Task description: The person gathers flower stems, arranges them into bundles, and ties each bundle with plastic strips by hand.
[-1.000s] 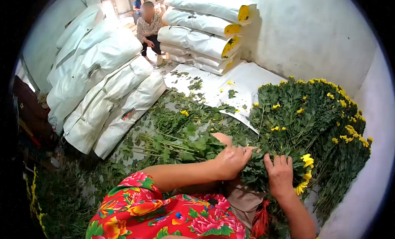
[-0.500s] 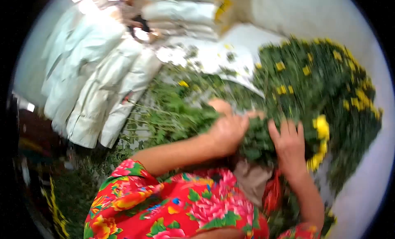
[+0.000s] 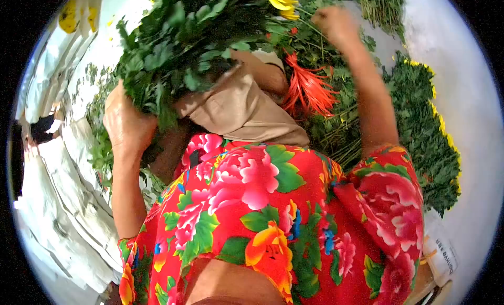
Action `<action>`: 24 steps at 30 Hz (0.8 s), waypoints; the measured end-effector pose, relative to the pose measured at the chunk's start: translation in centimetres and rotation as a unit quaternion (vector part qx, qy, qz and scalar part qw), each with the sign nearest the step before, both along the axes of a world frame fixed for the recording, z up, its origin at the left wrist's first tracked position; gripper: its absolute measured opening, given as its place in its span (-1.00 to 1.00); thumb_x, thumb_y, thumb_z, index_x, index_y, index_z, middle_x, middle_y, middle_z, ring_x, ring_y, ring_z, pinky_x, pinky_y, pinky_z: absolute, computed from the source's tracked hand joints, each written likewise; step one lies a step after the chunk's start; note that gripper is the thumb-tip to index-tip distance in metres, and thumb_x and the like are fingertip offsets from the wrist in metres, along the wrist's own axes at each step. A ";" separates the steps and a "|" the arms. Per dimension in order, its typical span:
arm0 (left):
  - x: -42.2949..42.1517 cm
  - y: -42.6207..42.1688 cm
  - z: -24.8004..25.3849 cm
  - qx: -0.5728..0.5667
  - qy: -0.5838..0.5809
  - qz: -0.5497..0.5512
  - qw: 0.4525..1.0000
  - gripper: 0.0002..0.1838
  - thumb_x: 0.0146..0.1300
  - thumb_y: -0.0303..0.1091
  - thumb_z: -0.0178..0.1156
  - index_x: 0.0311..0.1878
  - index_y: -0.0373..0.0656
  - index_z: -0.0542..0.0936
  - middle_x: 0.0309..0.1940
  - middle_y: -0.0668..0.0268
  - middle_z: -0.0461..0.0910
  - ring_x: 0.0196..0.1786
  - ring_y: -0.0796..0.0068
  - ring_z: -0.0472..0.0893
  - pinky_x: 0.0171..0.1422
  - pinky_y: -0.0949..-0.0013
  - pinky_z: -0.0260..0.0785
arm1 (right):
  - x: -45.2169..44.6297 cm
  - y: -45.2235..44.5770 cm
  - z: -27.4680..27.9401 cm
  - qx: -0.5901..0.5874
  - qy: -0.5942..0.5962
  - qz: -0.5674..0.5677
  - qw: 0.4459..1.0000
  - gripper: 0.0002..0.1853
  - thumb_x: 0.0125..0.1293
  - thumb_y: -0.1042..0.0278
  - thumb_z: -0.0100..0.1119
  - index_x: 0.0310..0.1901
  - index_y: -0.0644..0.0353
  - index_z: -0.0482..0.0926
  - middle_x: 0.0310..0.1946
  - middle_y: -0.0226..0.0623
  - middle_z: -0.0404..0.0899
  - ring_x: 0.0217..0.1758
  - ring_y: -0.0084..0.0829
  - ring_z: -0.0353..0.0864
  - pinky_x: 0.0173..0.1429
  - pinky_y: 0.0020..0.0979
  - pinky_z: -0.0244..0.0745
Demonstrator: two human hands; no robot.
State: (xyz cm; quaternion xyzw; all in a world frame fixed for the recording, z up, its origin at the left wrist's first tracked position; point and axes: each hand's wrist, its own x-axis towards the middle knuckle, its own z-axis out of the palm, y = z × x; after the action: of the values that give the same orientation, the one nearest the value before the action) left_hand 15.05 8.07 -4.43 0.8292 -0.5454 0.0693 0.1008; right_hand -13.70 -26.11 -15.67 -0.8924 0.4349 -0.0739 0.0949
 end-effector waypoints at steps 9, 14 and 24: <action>-0.9 0.3 1.1 0.035 0.068 0.043 0.996 -0.49 -0.11 -0.39 0.46 -0.01 -0.13 0.54 -0.13 0.02 0.62 0.01 -0.13 0.56 0.08 -0.01 0.41 | -4.2 4.2 -15.8 0.195 0.093 -0.123 0.969 -0.77 0.18 0.32 0.27 -0.12 -0.10 0.76 -0.14 -0.20 0.71 -0.01 -0.09 0.67 0.04 -0.15 0.58; -1.2 0.5 1.5 0.056 0.086 0.064 0.993 -0.49 -0.09 -0.37 0.47 0.00 -0.13 0.53 -0.10 0.04 0.62 0.04 -0.14 0.55 0.09 -0.02 0.41 | -7.6 2.0 -14.7 0.234 0.199 0.006 0.952 -0.71 0.08 0.50 0.20 -0.11 0.14 0.67 -0.17 -0.08 0.68 -0.04 0.01 0.64 0.01 -0.05 0.54; -0.8 0.8 1.2 0.045 0.075 0.045 0.995 -0.45 -0.14 -0.39 0.48 0.01 -0.14 0.54 -0.14 0.04 0.62 -0.01 -0.14 0.56 0.07 -0.02 0.41 | -10.7 4.4 -14.3 0.114 0.083 0.003 0.990 -0.62 0.15 0.35 0.25 0.05 0.15 0.65 0.00 -0.12 0.59 0.03 0.01 0.60 0.08 -0.03 0.55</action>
State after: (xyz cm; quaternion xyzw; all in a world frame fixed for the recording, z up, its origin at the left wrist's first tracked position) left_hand 14.21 8.91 -3.27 0.8594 -0.5011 -0.0136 0.1011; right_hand -24.44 -21.72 -29.94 -0.8803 0.4437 0.0511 0.1598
